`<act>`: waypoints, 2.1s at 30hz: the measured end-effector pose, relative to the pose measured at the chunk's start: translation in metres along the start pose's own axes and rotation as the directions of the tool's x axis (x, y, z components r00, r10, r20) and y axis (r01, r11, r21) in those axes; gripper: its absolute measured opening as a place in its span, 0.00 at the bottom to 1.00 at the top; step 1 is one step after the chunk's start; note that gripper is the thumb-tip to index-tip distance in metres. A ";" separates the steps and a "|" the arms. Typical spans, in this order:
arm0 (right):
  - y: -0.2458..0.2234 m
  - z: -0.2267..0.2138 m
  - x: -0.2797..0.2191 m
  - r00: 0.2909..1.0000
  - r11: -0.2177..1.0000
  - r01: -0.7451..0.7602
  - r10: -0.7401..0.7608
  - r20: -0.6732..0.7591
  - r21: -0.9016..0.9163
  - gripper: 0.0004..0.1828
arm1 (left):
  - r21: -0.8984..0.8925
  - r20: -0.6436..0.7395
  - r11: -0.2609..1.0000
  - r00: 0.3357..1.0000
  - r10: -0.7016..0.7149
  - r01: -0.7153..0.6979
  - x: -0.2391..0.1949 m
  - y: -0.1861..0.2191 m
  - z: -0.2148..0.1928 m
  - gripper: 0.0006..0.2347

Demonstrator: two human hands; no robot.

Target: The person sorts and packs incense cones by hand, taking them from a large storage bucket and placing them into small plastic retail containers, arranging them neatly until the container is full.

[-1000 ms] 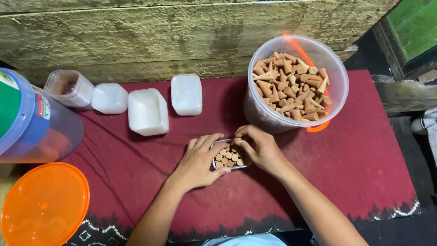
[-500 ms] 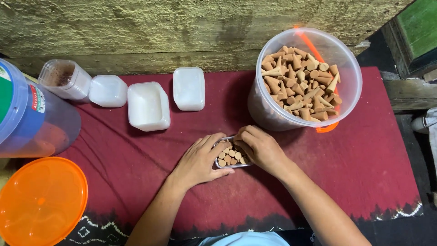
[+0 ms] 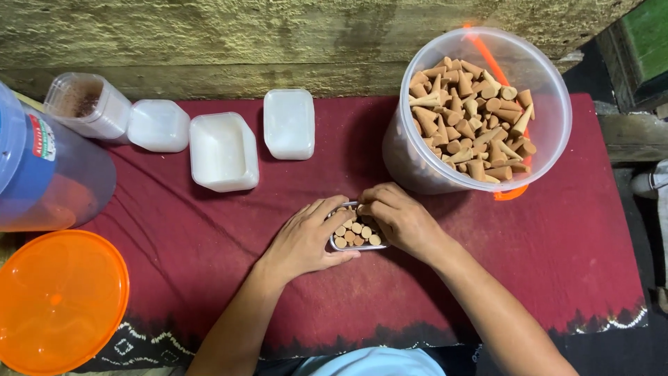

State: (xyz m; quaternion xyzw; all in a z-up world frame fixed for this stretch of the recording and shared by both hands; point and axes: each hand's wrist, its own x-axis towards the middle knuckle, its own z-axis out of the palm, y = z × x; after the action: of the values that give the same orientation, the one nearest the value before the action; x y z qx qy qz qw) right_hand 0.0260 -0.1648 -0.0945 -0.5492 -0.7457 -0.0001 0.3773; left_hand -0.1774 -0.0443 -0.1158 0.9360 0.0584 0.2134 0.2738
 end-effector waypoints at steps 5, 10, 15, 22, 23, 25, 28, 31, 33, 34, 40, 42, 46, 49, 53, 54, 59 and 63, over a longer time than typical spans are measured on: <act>0.005 0.008 -0.012 1.000 0.996 0.003 -0.001 0.025 -0.088 0.10 | -0.001 -0.007 1.000 1.000 -0.005 0.005 -0.001 0.000 0.001 0.24; 0.003 0.004 -0.015 0.999 0.978 -0.016 0.026 0.044 -0.208 0.10 | 0.011 0.005 1.000 1.000 -0.018 0.018 -0.001 0.001 -0.002 0.25; -0.001 -0.004 -0.022 0.974 0.978 -0.198 0.203 0.096 -0.062 0.12 | -0.090 -0.019 0.996 1.000 -0.011 0.009 -0.001 0.004 -0.005 0.26; -0.002 0.012 -0.039 0.880 0.798 -0.421 0.475 -0.019 0.431 0.17 | -0.515 0.031 0.820 0.961 -0.275 0.251 -0.005 -0.008 0.019 0.21; -0.002 0.018 -0.042 0.870 0.779 -0.450 0.493 0.018 0.437 0.25 | -0.519 0.044 0.801 0.944 -0.326 0.300 -0.005 -0.007 0.022 0.21; -0.004 0.025 -0.046 0.859 0.761 -0.476 0.509 0.048 0.440 0.35 | -0.520 0.056 0.782 0.928 -0.369 0.342 -0.001 -0.003 0.026 0.21; -0.005 0.030 -0.047 0.844 0.762 -0.524 0.524 0.113 0.381 0.36 | -0.470 0.056 0.808 0.925 -0.375 0.356 0.005 0.003 0.024 0.20; -0.012 0.034 -0.057 0.801 0.725 -0.591 0.579 0.152 0.353 0.34 | -0.518 0.054 0.775 0.918 -0.393 0.362 0.005 0.014 0.023 0.23; -0.007 0.032 -0.051 0.793 0.738 -0.608 0.586 0.168 0.294 0.34 | -0.538 0.033 0.761 0.911 -0.411 0.362 0.011 0.014 0.020 0.25; -0.004 0.032 -0.051 0.795 0.739 -0.605 0.584 0.164 0.296 0.34 | -0.535 0.031 0.764 0.912 -0.409 0.361 0.011 0.013 0.021 0.25; 0.000 0.034 -0.059 0.810 0.703 -0.574 0.563 0.165 0.419 0.34 | -0.548 -0.009 0.760 0.906 -0.422 0.348 0.001 0.003 0.033 0.24; -0.002 0.033 -0.061 0.818 0.673 -0.546 0.557 0.144 0.499 0.31 | -0.527 -0.023 0.779 0.910 -0.413 0.340 -0.001 -0.002 0.039 0.22; -0.007 0.018 -0.050 0.891 0.788 -0.447 0.433 0.136 0.424 0.29 | -0.504 -0.073 0.806 0.916 -0.396 0.309 -0.005 -0.004 0.037 0.19; -0.004 0.012 -0.047 0.934 0.856 -0.357 0.337 0.119 0.373 0.30 | -0.487 -0.062 0.834 0.943 -0.328 0.258 -0.001 0.001 0.024 0.18; -0.007 0.001 -0.043 0.969 0.915 -0.231 0.184 0.166 0.330 0.32 | -0.334 0.027 0.929 0.987 -0.160 0.159 0.004 0.014 -0.008 0.23; -0.008 -0.002 -0.042 0.970 0.926 -0.208 0.153 0.192 0.315 0.32 | -0.292 0.087 0.950 0.992 -0.092 0.114 0.004 0.016 -0.016 0.24; -0.003 0.004 -0.044 0.975 0.944 -0.188 0.146 0.168 0.271 0.21 | -0.218 0.134 0.971 0.989 -0.065 0.093 -0.003 0.004 -0.010 0.22; -0.003 0.005 -0.041 0.986 0.962 -0.150 0.128 0.109 0.228 0.17 | -0.208 0.070 0.978 0.998 -0.005 0.019 -0.009 -0.007 -0.005 0.14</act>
State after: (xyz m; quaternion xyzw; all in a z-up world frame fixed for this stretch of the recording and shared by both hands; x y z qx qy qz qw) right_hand 0.0260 -0.1978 -0.1200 -0.5509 -0.7169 0.1403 0.4035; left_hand -0.1878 -0.0381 -0.1188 0.9086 0.0319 0.1843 0.3734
